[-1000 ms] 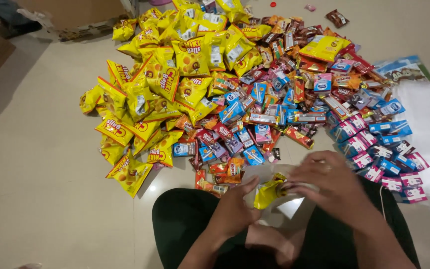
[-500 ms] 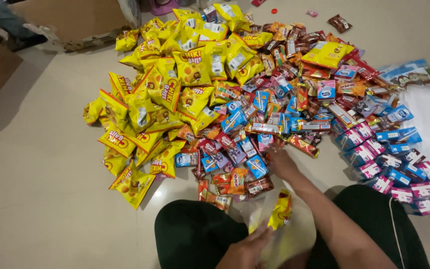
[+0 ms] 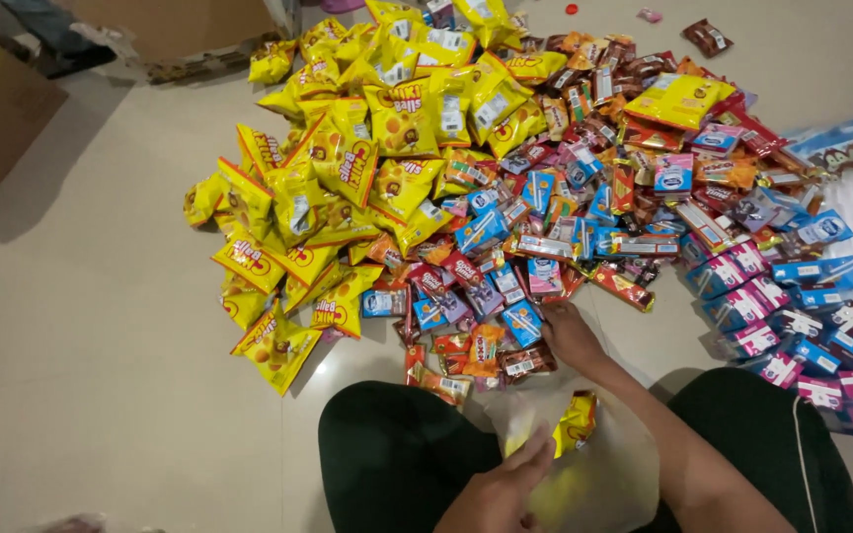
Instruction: Sorting and bagging various packaged snacks from a large pile on the floor into plastic bags.
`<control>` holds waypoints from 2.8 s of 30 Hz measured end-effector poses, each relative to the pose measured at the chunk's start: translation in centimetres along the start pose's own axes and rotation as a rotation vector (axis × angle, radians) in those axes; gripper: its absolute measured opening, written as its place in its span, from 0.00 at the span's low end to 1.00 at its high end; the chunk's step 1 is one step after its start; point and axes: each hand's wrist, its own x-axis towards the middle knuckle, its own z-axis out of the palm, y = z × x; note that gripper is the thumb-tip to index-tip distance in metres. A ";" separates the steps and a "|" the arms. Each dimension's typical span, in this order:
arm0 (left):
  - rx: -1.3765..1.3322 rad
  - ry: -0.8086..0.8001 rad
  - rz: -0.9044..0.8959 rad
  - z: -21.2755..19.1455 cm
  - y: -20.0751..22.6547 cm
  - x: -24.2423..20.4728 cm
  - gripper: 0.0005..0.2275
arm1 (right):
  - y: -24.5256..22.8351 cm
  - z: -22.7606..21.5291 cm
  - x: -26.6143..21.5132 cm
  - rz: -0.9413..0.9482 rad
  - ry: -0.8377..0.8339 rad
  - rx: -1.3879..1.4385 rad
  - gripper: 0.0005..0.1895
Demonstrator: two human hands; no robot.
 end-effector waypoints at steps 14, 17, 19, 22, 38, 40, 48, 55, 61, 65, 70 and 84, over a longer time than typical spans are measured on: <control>0.088 0.088 0.100 1.4 -1.1 -1.0 0.38 | 0.7 0.6 -3.7 -0.222 0.178 -0.549 0.12; 0.029 0.022 -0.012 0.4 1.0 -1.8 0.36 | -0.6 -0.8 -3.4 0.236 -0.159 -0.343 0.18; 0.027 -0.005 0.035 0.5 0.9 -1.8 0.35 | 3.0 1.5 -3.6 0.224 -0.205 -0.177 0.25; 0.074 -0.145 0.084 1.4 0.0 -1.5 0.37 | 5.0 2.4 -3.6 0.182 -0.167 -0.134 0.21; 0.016 0.218 -0.114 -0.6 0.3 0.2 0.38 | -21.5 -26.1 -17.6 -0.413 0.283 0.113 0.08; -0.036 0.272 -0.039 -0.4 -0.6 0.5 0.38 | -18.5 -23.0 -16.1 -0.593 0.281 -0.114 0.36; -0.071 0.332 0.025 0.7 -2.9 0.0 0.37 | -7.1 -7.6 0.7 0.504 -0.139 0.260 0.23; -0.155 0.394 0.049 -0.2 -4.0 0.2 0.38 | -2.7 -1.8 1.2 0.532 0.044 0.034 0.19; -0.177 0.394 0.061 -1.9 -2.7 1.6 0.35 | -6.7 -13.2 -4.0 0.414 0.259 0.054 0.14; -0.165 0.393 0.106 -2.8 -1.5 1.9 0.35 | -13.6 -24.4 -11.1 0.240 0.456 0.045 0.15; -0.110 0.433 0.130 -2.4 -2.3 2.7 0.37 | -14.9 -30.4 -19.9 -0.313 0.517 -0.586 0.16; -0.120 0.246 0.127 1.1 -0.7 -2.3 0.37 | -25.2 -32.5 -22.8 -0.548 0.077 -0.307 0.30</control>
